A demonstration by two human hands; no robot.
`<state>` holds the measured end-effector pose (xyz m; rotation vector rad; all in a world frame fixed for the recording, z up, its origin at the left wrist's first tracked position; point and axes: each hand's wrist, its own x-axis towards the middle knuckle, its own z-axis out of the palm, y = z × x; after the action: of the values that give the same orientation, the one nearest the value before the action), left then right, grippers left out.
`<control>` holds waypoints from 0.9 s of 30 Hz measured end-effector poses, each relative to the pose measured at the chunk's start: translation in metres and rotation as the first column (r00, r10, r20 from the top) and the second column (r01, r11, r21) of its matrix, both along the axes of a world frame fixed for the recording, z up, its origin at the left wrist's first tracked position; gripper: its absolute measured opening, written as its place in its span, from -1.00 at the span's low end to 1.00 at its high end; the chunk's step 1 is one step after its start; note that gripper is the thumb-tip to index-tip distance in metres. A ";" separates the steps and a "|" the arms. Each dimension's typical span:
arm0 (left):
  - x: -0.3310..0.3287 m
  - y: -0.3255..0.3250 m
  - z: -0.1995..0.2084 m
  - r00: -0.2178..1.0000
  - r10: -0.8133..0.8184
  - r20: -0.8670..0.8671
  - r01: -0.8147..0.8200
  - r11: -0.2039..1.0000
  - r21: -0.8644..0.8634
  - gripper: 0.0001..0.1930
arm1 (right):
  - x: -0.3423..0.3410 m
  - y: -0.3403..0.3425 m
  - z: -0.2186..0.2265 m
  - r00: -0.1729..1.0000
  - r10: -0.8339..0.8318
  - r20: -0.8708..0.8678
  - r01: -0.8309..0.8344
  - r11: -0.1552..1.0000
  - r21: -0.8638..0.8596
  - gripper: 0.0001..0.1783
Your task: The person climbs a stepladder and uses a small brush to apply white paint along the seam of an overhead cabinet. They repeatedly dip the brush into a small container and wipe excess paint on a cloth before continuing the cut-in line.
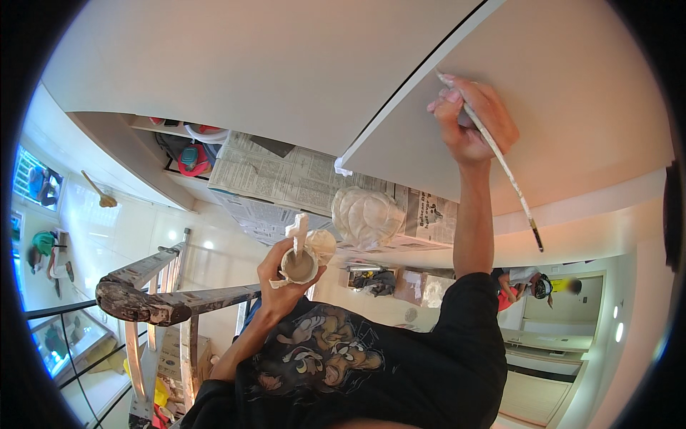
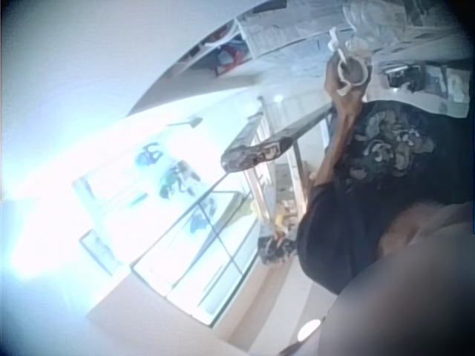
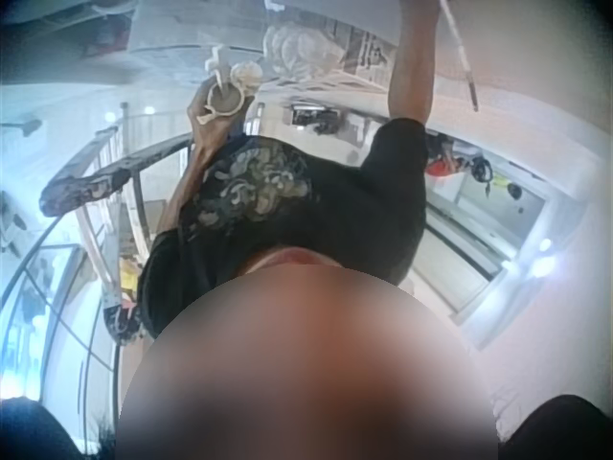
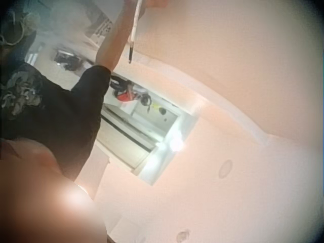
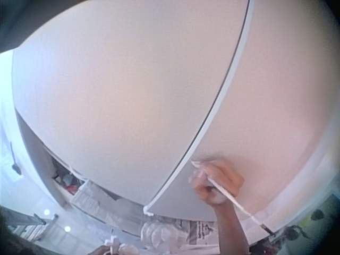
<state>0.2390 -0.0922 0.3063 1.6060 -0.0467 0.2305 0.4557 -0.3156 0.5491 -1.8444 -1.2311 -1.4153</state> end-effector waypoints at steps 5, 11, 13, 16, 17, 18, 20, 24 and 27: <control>0.000 -0.001 0.000 1.000 -0.012 -0.008 0.012 1.000 0.011 -0.34 | -0.002 0.000 -0.001 1.000 -0.009 0.005 0.009 1.000 -0.005 -0.74; 0.001 -0.002 -0.001 1.000 -0.011 -0.009 0.011 1.000 0.009 -0.34 | -0.001 -0.001 -0.001 0.997 -0.058 0.047 0.061 0.997 -0.055 -0.74; 0.002 -0.002 -0.002 0.999 -0.019 -0.027 0.019 1.000 -0.001 -0.34 | -0.002 -0.003 -0.001 0.996 -0.077 0.036 0.079 0.993 -0.084 -0.74; 0.002 -0.003 -0.001 0.999 -0.016 -0.043 0.017 1.000 0.005 -0.35 | -0.003 -0.004 -0.002 1.000 -0.017 0.011 0.018 0.999 -0.032 -0.76; 0.003 -0.003 -0.001 1.000 -0.007 -0.022 0.008 1.000 0.008 -0.35 | -0.003 -0.003 -0.002 1.000 0.010 -0.014 -0.010 1.000 -0.013 -0.76; 0.003 -0.004 -0.001 1.000 -0.003 -0.012 0.003 1.000 0.003 -0.35 | -0.003 -0.001 -0.002 1.000 0.021 0.014 -0.021 1.000 0.011 -0.77; 0.004 -0.004 0.000 1.000 -0.006 0.007 0.006 1.000 -0.011 -0.35 | -0.002 0.003 -0.002 0.999 0.034 0.023 -0.035 0.998 0.055 -0.79; 0.001 0.000 0.001 0.999 -0.032 -0.014 0.031 0.998 -0.050 -0.38 | -0.005 0.012 0.000 0.992 0.120 -0.050 -0.113 0.986 0.125 -0.82; 0.000 0.002 0.001 1.000 -0.026 0.009 0.027 0.998 -0.058 -0.39 | -0.006 0.010 0.005 0.999 0.042 -0.004 -0.041 0.998 0.036 -0.84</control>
<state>0.2394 -0.0902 0.3069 1.5455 -0.0672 0.2163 0.4500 -0.3052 0.5544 -1.7870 -1.2262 -1.4009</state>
